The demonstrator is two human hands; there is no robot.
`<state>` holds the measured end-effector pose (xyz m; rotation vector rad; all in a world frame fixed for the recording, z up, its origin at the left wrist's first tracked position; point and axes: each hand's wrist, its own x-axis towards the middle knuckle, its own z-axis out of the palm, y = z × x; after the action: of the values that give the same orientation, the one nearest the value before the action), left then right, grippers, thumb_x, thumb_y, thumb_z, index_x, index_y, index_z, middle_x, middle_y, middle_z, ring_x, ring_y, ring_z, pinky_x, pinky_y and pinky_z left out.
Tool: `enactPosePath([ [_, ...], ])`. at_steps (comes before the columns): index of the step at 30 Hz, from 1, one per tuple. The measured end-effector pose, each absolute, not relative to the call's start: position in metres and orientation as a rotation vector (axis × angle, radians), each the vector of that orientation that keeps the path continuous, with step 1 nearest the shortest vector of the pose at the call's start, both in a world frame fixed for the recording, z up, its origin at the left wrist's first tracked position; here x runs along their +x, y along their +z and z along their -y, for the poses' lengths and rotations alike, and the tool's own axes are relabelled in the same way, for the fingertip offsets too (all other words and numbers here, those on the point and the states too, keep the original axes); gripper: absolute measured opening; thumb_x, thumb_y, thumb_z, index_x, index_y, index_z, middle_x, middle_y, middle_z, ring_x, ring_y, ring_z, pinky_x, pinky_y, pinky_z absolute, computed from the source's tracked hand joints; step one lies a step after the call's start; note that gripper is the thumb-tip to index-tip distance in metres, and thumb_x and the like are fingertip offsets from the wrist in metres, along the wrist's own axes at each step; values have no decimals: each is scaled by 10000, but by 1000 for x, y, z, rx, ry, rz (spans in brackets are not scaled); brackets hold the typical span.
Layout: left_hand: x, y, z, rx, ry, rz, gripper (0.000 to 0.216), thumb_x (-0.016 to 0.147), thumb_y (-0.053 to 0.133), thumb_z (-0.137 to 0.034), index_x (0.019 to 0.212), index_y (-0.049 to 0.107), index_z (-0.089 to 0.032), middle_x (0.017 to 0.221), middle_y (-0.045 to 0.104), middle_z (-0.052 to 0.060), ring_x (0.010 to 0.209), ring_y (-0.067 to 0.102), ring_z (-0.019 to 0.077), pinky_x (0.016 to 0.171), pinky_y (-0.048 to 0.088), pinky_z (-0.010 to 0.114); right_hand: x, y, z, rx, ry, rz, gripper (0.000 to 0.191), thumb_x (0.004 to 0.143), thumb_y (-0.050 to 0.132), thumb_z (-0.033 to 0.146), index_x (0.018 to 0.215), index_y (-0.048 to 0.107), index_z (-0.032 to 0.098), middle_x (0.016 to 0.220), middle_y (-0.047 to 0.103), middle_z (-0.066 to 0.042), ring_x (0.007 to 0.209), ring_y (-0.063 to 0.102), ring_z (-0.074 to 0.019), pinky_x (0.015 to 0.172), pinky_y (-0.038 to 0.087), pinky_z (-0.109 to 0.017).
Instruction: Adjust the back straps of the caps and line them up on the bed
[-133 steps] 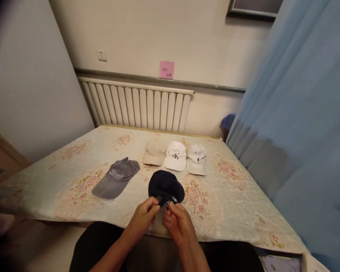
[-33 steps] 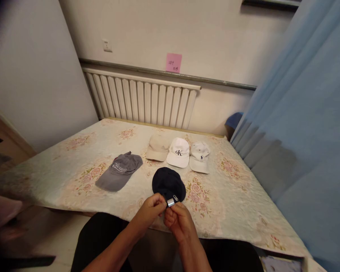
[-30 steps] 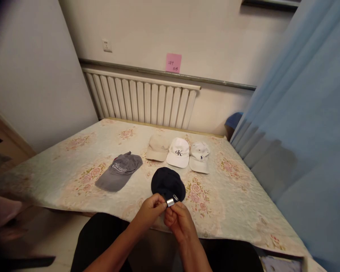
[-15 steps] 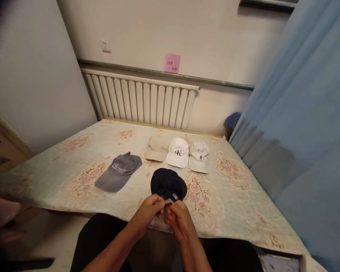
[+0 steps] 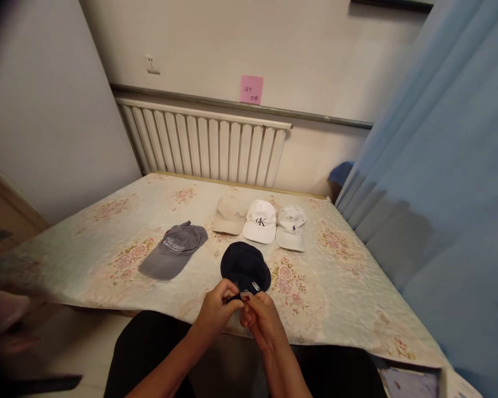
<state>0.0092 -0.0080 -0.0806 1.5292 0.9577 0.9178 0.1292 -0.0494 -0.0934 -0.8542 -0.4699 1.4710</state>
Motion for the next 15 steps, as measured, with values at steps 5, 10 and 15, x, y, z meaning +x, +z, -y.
enactPosePath([
  [5, 6, -82, 9, 1727, 906, -931, 209, 689, 564, -165, 887, 515, -210, 675, 573, -44, 645, 533, 131, 632, 380, 232, 130, -96, 50, -902, 1441, 525, 255, 654, 744, 312, 636, 557, 139, 436, 490, 57, 365, 366, -47, 376, 307, -195],
  [10, 2, -81, 10, 2003, 901, -855, 171, 753, 513, -150, 910, 538, -214, 832, 616, 13, 808, 567, 165, 747, 401, 257, 128, -97, 49, -1009, 1373, 565, 304, 616, 763, 360, 631, 552, 142, 387, 462, 69, 338, 350, -46, 362, 306, -194],
  [15, 3, -85, 11, 2068, 950, -843, 127, 786, 471, -141, 887, 520, -201, 843, 603, 25, 817, 565, 160, 754, 420, 269, 128, -98, 48, -1041, 1329, 563, 293, 635, 749, 355, 623, 528, 164, 386, 463, 74, 332, 357, -50, 357, 310, -193],
])
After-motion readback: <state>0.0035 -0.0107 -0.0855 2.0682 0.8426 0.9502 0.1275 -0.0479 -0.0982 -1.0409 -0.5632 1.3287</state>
